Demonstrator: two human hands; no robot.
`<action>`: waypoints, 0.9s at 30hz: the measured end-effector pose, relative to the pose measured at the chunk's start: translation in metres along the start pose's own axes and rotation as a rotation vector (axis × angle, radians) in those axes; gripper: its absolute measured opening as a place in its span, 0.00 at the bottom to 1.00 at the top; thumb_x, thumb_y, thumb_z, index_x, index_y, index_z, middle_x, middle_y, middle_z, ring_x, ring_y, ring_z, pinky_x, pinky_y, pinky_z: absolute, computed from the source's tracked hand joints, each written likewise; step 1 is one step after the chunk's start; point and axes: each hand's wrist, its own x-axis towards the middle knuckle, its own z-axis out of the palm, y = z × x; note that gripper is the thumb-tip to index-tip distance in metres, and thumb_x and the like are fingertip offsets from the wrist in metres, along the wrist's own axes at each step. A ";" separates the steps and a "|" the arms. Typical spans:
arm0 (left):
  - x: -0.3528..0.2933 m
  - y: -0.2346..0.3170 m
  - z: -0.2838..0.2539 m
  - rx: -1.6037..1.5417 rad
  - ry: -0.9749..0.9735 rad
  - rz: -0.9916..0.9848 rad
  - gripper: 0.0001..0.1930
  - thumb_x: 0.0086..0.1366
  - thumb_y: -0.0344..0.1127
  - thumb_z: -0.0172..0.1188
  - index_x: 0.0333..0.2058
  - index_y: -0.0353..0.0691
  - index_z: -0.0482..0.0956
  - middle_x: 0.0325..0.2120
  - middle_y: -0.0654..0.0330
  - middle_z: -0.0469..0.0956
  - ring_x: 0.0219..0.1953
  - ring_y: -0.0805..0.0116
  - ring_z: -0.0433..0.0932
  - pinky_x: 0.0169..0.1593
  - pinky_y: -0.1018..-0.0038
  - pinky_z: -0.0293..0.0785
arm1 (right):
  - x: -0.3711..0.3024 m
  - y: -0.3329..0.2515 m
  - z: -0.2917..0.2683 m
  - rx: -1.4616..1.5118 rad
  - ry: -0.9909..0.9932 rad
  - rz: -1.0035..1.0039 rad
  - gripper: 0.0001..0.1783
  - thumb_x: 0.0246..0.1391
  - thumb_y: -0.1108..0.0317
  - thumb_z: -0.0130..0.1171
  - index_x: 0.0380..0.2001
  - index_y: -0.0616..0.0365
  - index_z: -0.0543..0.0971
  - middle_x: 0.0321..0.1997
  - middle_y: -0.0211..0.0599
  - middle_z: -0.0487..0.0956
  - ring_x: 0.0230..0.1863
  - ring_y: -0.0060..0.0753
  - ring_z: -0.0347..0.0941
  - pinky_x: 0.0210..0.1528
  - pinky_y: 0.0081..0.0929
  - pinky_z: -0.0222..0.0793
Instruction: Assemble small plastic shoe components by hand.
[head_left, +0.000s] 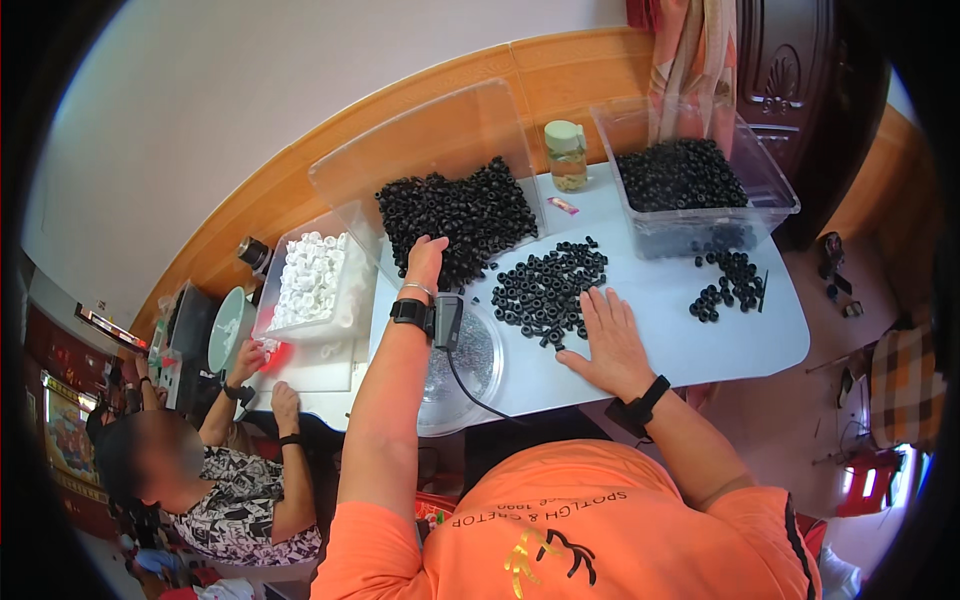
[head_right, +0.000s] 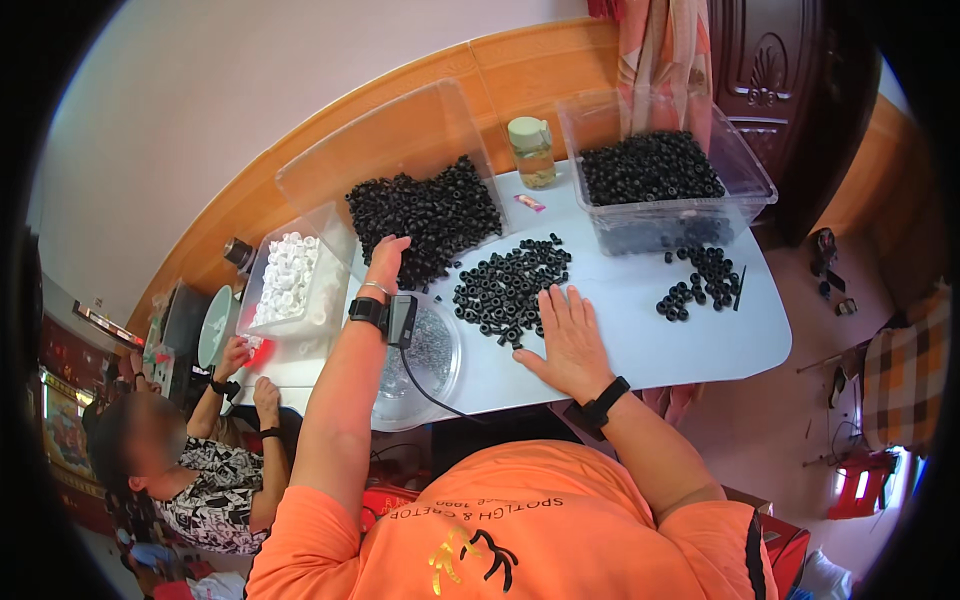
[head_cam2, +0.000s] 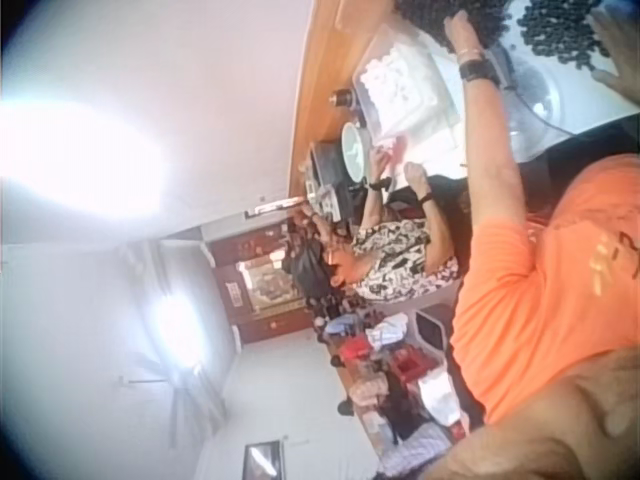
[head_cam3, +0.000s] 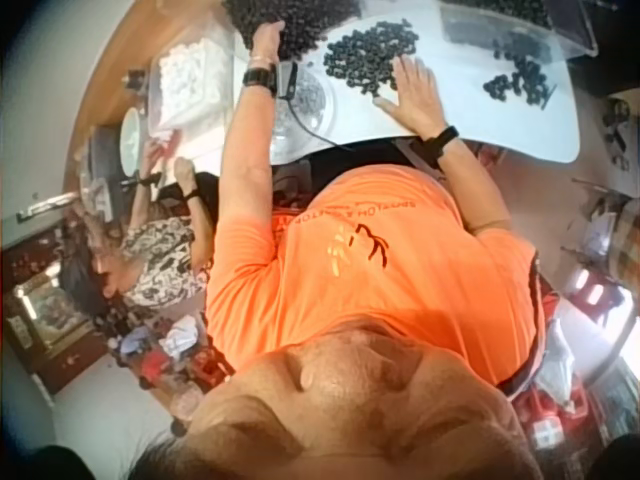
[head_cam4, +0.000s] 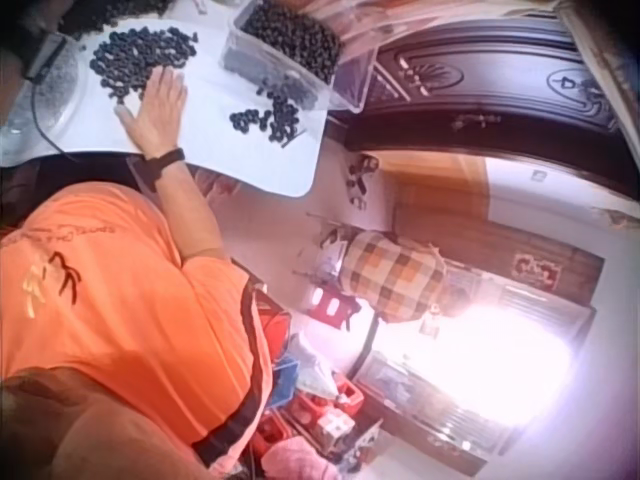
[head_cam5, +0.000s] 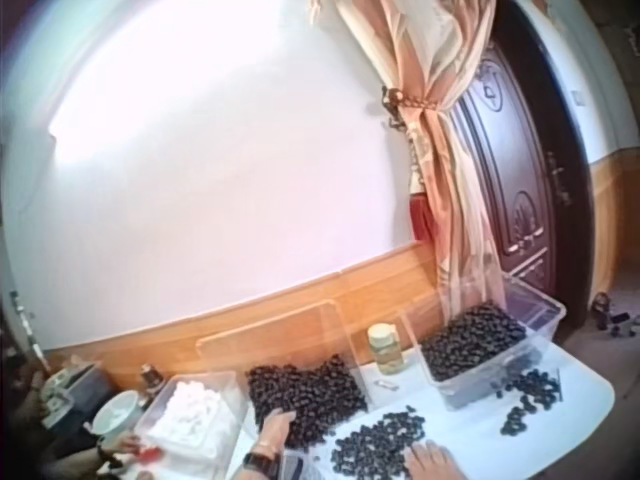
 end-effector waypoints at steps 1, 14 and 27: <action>0.002 -0.001 0.006 -0.033 -0.021 0.001 0.36 0.59 0.40 0.59 0.64 0.32 0.59 0.64 0.49 0.62 0.65 0.56 0.59 0.66 0.65 0.53 | 0.000 0.000 -0.001 -0.002 -0.003 0.009 0.51 0.48 0.42 0.60 0.65 0.67 0.57 0.69 0.58 0.57 0.71 0.61 0.46 0.71 0.52 0.40; -0.015 -0.018 0.043 0.159 -0.121 0.192 0.32 0.59 0.40 0.58 0.58 0.26 0.67 0.60 0.42 0.66 0.63 0.53 0.64 0.65 0.70 0.57 | 0.001 -0.002 -0.005 0.004 -0.002 -0.001 0.50 0.48 0.44 0.62 0.64 0.68 0.57 0.69 0.57 0.56 0.71 0.61 0.46 0.70 0.53 0.41; -0.068 -0.021 0.077 0.471 -0.247 0.498 0.26 0.58 0.43 0.57 0.50 0.29 0.76 0.52 0.38 0.72 0.56 0.45 0.70 0.60 0.64 0.65 | 0.000 -0.004 0.001 -0.017 -0.010 -0.004 0.50 0.49 0.42 0.60 0.64 0.68 0.58 0.69 0.54 0.58 0.71 0.60 0.46 0.71 0.51 0.39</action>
